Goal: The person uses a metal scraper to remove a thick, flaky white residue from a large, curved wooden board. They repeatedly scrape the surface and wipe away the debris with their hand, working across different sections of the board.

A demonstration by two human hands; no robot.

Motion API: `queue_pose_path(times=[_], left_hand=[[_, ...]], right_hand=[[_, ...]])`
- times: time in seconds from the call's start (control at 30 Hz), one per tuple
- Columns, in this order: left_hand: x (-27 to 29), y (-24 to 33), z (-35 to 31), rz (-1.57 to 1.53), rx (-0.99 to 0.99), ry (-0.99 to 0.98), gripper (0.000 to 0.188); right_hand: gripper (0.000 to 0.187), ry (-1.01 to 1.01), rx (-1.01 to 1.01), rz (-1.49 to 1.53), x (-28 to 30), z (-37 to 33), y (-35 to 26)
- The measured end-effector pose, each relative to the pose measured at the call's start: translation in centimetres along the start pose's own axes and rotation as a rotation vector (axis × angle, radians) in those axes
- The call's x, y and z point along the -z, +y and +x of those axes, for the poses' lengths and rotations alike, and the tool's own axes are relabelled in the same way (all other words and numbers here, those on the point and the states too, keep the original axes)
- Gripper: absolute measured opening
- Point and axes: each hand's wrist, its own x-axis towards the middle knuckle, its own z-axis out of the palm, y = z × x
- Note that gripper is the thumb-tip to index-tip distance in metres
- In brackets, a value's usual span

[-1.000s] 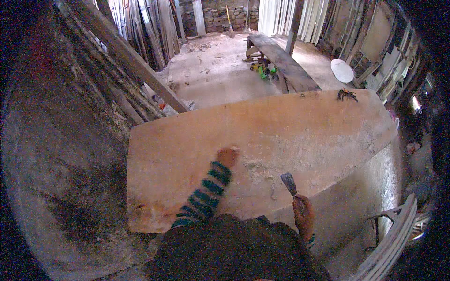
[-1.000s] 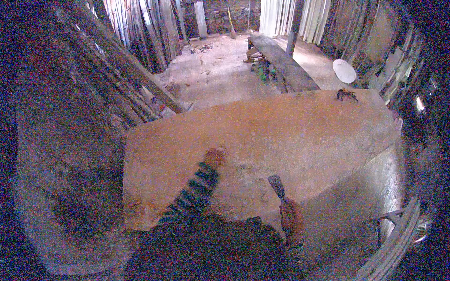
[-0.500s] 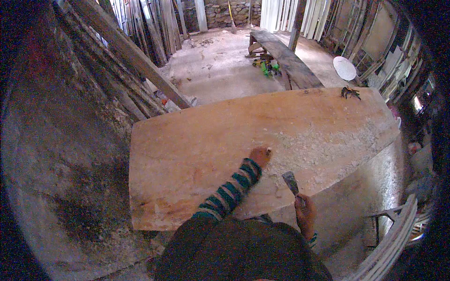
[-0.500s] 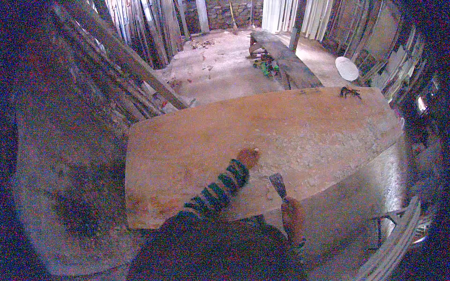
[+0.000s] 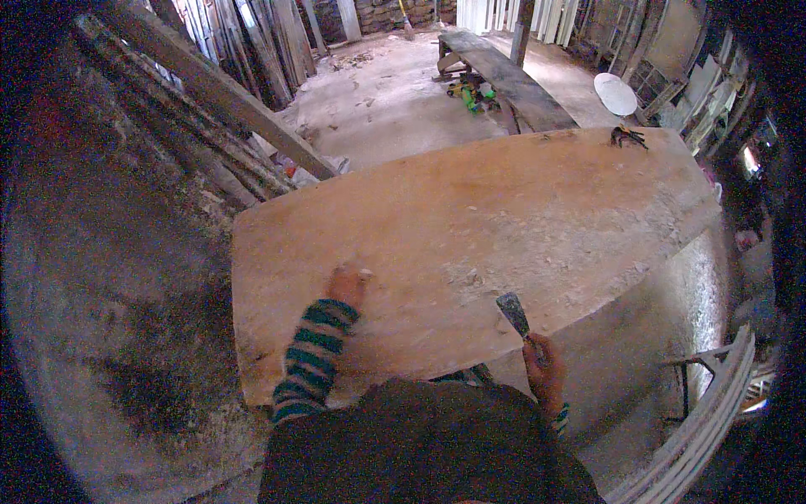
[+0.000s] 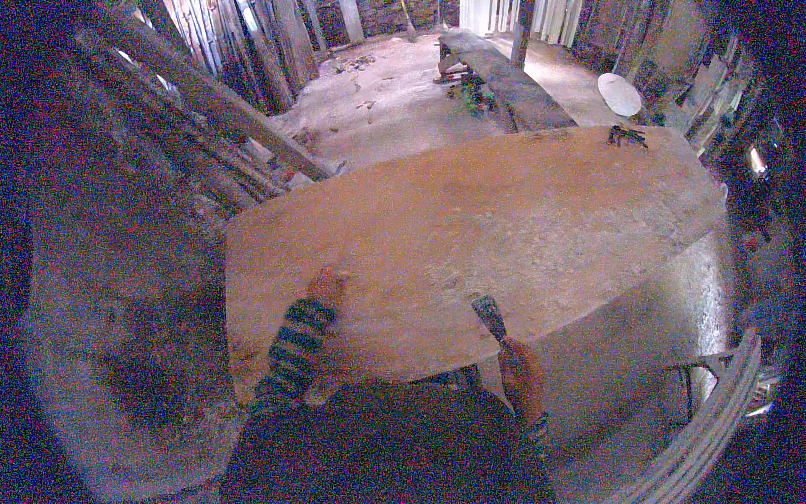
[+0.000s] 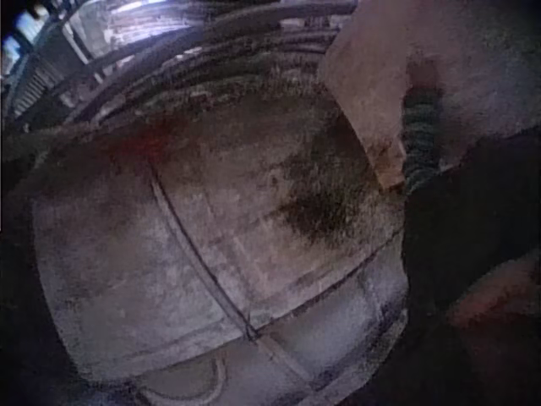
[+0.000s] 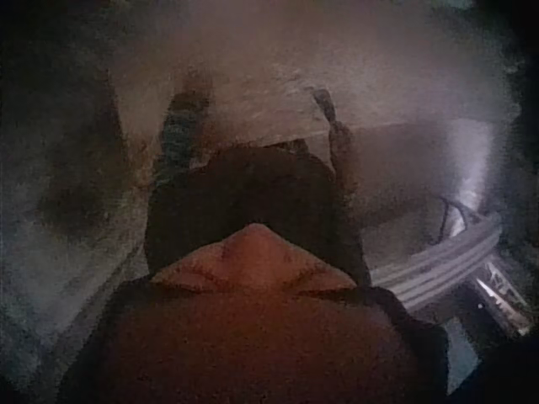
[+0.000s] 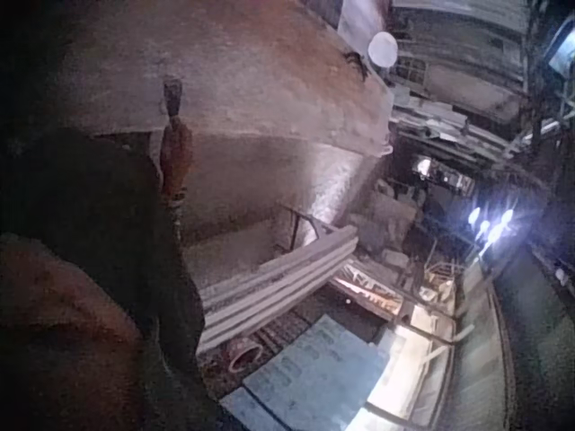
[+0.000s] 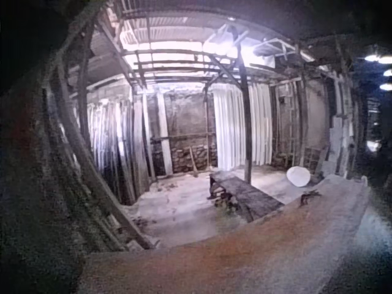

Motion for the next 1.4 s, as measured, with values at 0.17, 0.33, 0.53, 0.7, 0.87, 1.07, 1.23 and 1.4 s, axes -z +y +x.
queue_pose_path(times=[0.17,0.33,0.53,0.7,0.87,1.07,1.23,1.4], left_hand=[[-2.8,19.9,2.0,0.036,-0.335,-0.065,0.017],[-2.7,21.1,2.4,-0.756,-0.302,0.073,0.028],[0.7,3.3,-2.1,-0.339,-0.073,0.213,0.026],[3.2,-7.2,-7.8,0.179,0.17,0.123,0.035],[-0.7,12.2,-7.2,0.055,-0.212,0.043,0.03],[-4.3,26.0,-5.7,-0.779,-0.21,0.12,0.024],[-4.4,10.0,-8.1,-0.317,-0.034,0.33,0.019],[3.5,-4.3,-17.1,-0.542,0.653,0.431,0.015]], right_hand=[[0.026,0.056,0.049,-0.049,0.2,-0.1,1.7],[0.026,0.052,-0.027,0.017,0.5,-0.1,-1.4],[0.023,0.017,-0.032,-0.01,1.5,-1.8,-1.3],[0.023,-0.08,0.035,0.017,0.0,-0.6,-0.3],[0.022,-0.073,0.166,0.093,-0.3,1.0,2.6],[0.022,-0.095,0.194,0.019,3.3,3.5,1.8],[0.023,-0.076,0.107,0.031,5.6,2.4,6.5],[0.024,-0.102,-0.008,0.24,5.8,0.0,12.1]])
